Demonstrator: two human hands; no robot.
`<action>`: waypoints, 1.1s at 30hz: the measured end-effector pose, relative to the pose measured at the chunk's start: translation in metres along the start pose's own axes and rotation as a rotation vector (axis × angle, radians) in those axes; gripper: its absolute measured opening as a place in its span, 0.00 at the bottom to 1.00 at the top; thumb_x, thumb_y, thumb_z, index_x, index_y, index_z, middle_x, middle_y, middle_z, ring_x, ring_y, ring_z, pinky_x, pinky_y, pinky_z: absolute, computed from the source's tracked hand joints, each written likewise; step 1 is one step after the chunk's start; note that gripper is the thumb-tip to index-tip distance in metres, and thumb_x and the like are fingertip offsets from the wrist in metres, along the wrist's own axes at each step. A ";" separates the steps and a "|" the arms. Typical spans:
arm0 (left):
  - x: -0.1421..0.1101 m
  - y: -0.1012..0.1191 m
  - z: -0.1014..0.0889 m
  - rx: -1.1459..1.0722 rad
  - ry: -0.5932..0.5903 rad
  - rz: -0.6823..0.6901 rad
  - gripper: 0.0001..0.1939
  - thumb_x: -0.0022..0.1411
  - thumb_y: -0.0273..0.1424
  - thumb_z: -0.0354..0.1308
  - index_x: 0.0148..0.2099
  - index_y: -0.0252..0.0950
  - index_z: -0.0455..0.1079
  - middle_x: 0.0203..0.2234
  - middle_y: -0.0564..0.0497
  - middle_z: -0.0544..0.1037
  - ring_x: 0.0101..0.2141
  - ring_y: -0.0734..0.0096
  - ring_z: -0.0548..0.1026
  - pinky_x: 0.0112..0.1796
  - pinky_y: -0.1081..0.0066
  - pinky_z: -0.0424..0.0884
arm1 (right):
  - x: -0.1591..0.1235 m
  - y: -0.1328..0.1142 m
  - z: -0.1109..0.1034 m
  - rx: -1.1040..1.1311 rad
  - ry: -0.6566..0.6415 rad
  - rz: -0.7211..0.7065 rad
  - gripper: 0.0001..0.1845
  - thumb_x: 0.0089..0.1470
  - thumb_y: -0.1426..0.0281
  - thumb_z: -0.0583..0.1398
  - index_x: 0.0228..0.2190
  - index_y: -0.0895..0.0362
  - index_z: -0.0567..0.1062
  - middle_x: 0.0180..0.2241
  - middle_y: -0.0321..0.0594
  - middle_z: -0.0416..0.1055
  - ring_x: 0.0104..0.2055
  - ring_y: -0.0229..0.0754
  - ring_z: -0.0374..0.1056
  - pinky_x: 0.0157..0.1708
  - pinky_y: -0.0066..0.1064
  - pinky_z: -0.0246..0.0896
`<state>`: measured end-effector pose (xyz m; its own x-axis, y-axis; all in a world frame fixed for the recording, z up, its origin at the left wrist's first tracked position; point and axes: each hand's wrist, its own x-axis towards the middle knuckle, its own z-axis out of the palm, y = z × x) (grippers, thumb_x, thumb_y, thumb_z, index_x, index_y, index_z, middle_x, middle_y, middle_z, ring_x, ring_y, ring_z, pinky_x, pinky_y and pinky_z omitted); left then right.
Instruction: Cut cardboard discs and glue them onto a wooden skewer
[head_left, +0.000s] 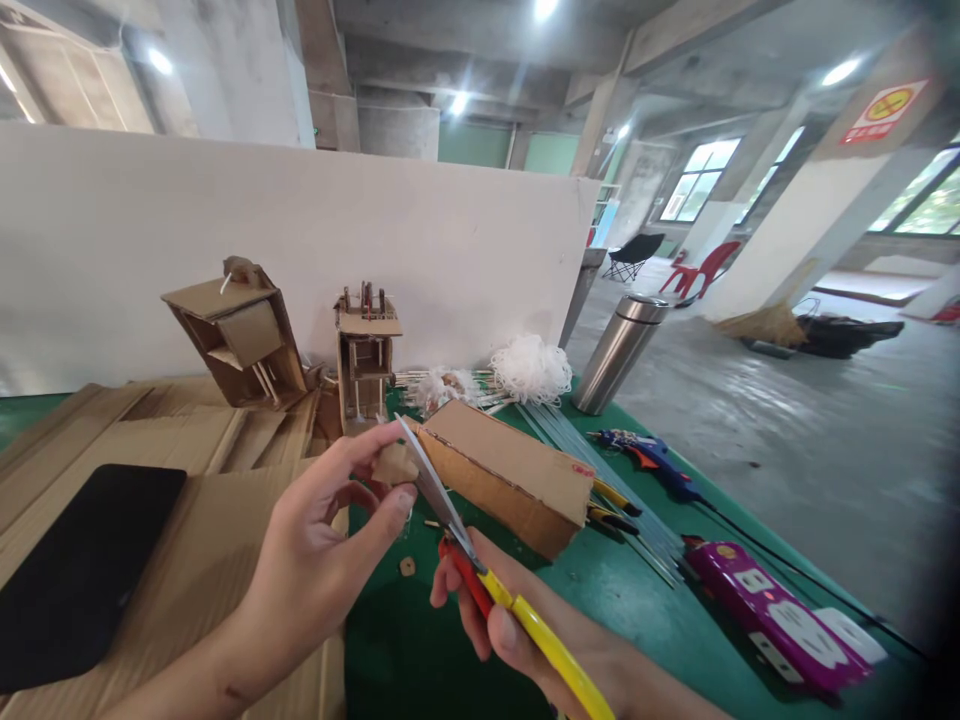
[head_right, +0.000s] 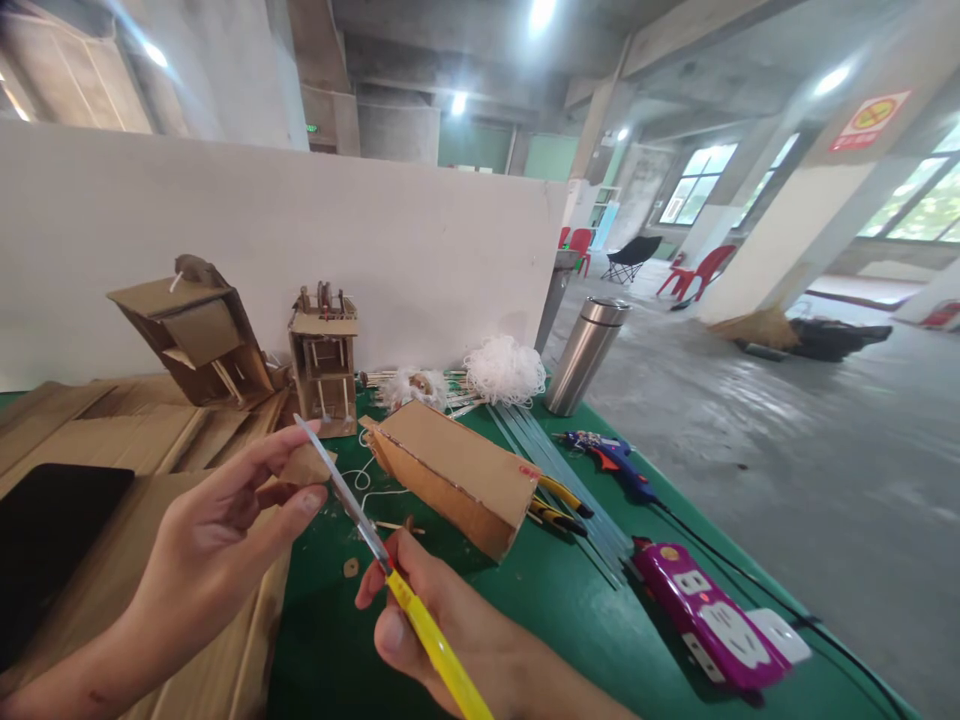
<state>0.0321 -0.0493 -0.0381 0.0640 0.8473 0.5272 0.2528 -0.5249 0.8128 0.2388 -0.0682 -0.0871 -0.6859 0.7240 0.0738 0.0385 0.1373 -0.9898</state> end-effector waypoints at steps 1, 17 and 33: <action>0.000 -0.001 0.000 0.004 -0.006 -0.006 0.23 0.61 0.28 0.60 0.58 0.49 0.68 0.36 0.53 0.74 0.32 0.74 0.74 0.32 0.74 0.76 | 0.000 0.000 0.000 -0.007 0.012 -0.001 0.34 0.55 0.38 0.48 0.42 0.56 0.63 0.40 0.41 0.61 0.28 0.33 0.53 0.26 0.29 0.49; -0.005 -0.010 0.002 0.107 0.012 0.020 0.29 0.63 0.29 0.58 0.63 0.58 0.60 0.36 0.55 0.71 0.31 0.76 0.70 0.32 0.75 0.72 | 0.002 -0.005 0.000 -0.105 0.020 0.036 0.38 0.51 0.33 0.44 0.34 0.57 0.61 0.34 0.39 0.58 0.28 0.34 0.53 0.23 0.26 0.50; -0.006 0.001 0.007 -0.041 -0.110 -0.211 0.10 0.65 0.36 0.53 0.33 0.38 0.69 0.25 0.54 0.73 0.26 0.73 0.71 0.26 0.75 0.71 | 0.004 -0.019 0.007 -0.188 0.111 0.070 0.38 0.48 0.31 0.43 0.29 0.55 0.60 0.28 0.33 0.56 0.27 0.35 0.48 0.25 0.28 0.45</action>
<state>0.0391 -0.0546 -0.0427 0.1188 0.9411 0.3166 0.2324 -0.3364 0.9126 0.2299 -0.0724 -0.0688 -0.5933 0.8044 0.0293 0.2247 0.2005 -0.9536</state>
